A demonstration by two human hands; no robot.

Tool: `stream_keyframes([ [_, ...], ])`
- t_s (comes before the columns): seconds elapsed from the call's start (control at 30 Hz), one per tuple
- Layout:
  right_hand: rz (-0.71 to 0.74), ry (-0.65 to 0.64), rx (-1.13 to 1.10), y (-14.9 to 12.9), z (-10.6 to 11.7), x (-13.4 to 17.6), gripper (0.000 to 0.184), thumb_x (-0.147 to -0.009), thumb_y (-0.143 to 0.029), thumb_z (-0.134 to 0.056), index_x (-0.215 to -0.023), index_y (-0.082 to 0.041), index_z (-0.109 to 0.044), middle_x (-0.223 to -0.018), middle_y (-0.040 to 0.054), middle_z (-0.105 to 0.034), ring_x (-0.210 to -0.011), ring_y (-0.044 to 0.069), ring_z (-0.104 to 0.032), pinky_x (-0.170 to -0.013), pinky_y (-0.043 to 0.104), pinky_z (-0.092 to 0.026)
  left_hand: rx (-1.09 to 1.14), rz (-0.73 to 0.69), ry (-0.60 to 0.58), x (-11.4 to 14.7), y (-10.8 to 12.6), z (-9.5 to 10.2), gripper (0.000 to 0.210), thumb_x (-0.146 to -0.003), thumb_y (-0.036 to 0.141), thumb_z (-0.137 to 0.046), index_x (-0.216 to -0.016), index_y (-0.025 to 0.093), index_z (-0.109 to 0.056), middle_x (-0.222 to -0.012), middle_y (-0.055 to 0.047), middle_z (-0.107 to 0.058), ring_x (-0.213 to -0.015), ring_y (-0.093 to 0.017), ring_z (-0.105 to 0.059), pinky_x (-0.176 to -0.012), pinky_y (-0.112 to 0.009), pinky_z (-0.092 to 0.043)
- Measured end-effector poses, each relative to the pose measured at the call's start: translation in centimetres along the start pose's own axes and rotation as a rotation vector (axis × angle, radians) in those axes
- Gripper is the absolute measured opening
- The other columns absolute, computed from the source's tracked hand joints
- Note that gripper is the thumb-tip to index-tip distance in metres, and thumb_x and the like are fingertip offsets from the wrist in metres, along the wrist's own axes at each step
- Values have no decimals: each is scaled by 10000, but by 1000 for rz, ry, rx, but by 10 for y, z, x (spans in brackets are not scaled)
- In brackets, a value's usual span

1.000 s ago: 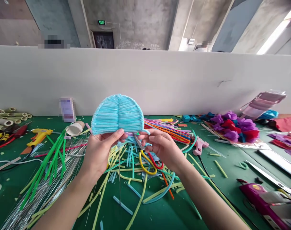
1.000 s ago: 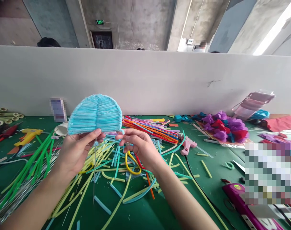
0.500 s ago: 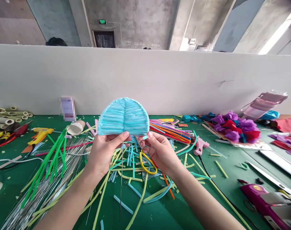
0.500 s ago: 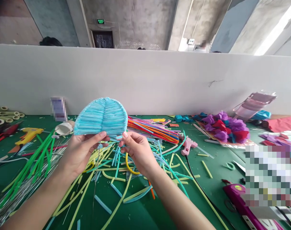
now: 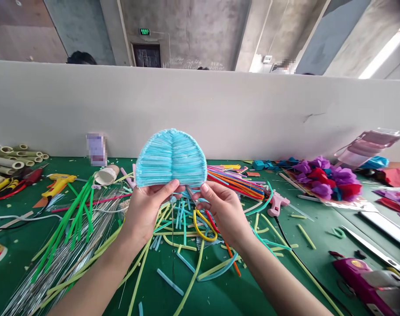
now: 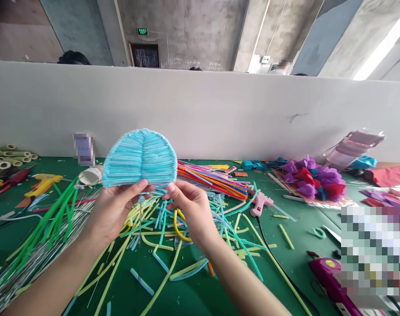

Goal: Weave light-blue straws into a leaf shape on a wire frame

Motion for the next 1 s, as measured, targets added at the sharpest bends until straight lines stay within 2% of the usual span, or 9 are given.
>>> stream_keyframes([
  [0.1, -3, -34, -58, 2, -3, -1, 238, -748, -416, -783, -838, -198, -747, -856, 33, -711, -763, 148, -643, -646, 247, -515, 46, 13, -9, -1, -1, 0, 256, -683, 264, -838, -903, 189, -733, -845, -22, -775, -734, -168, -719, -666, -244, -584],
  [0.23, -6, 24, -89, 3, 3, -1, 236, -726, -410, -799, -818, -200, -745, -848, 32, -726, -729, 143, -648, -638, 250, -520, -7, 20, -56, 1, -2, -5, 228, -679, 281, -842, -844, 166, -736, -802, -30, -757, -637, -147, -681, -570, -233, -572],
  [0.6, 27, 75, 9, -13, 13, 0, 227, -731, -408, -796, -775, -192, -745, -777, 31, -723, -690, 135, -648, -621, 235, -506, -99, 13, -71, 1, -6, -5, 270, -675, 308, -845, -897, 180, -759, -866, -57, -772, -675, -185, -709, -562, -249, -584],
  [0.8, 61, 38, 71, -21, 14, 0, 212, -755, -402, -784, -776, -195, -745, -729, 30, -729, -681, 142, -650, -638, 245, -495, -121, 41, -73, 3, -6, -6, 303, -655, 338, -856, -889, 168, -767, -877, -79, -775, -705, -217, -723, -575, -276, -592],
  [1.0, 94, 10, 113, -25, 13, 1, 195, -782, -393, -764, -753, -201, -755, -734, 37, -747, -679, 152, -674, -622, 251, -496, -55, 38, -56, 3, -3, -5, 208, -664, 323, -852, -775, 176, -755, -712, -33, -751, -636, -186, -708, -557, -252, -581],
])
Point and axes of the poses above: each hand's wrist, its own x-axis away from the middle knuckle, its own z-axis out of the back of the hand, y = z × x, the point moved 10 cm from there along -x, towards the middle knuckle
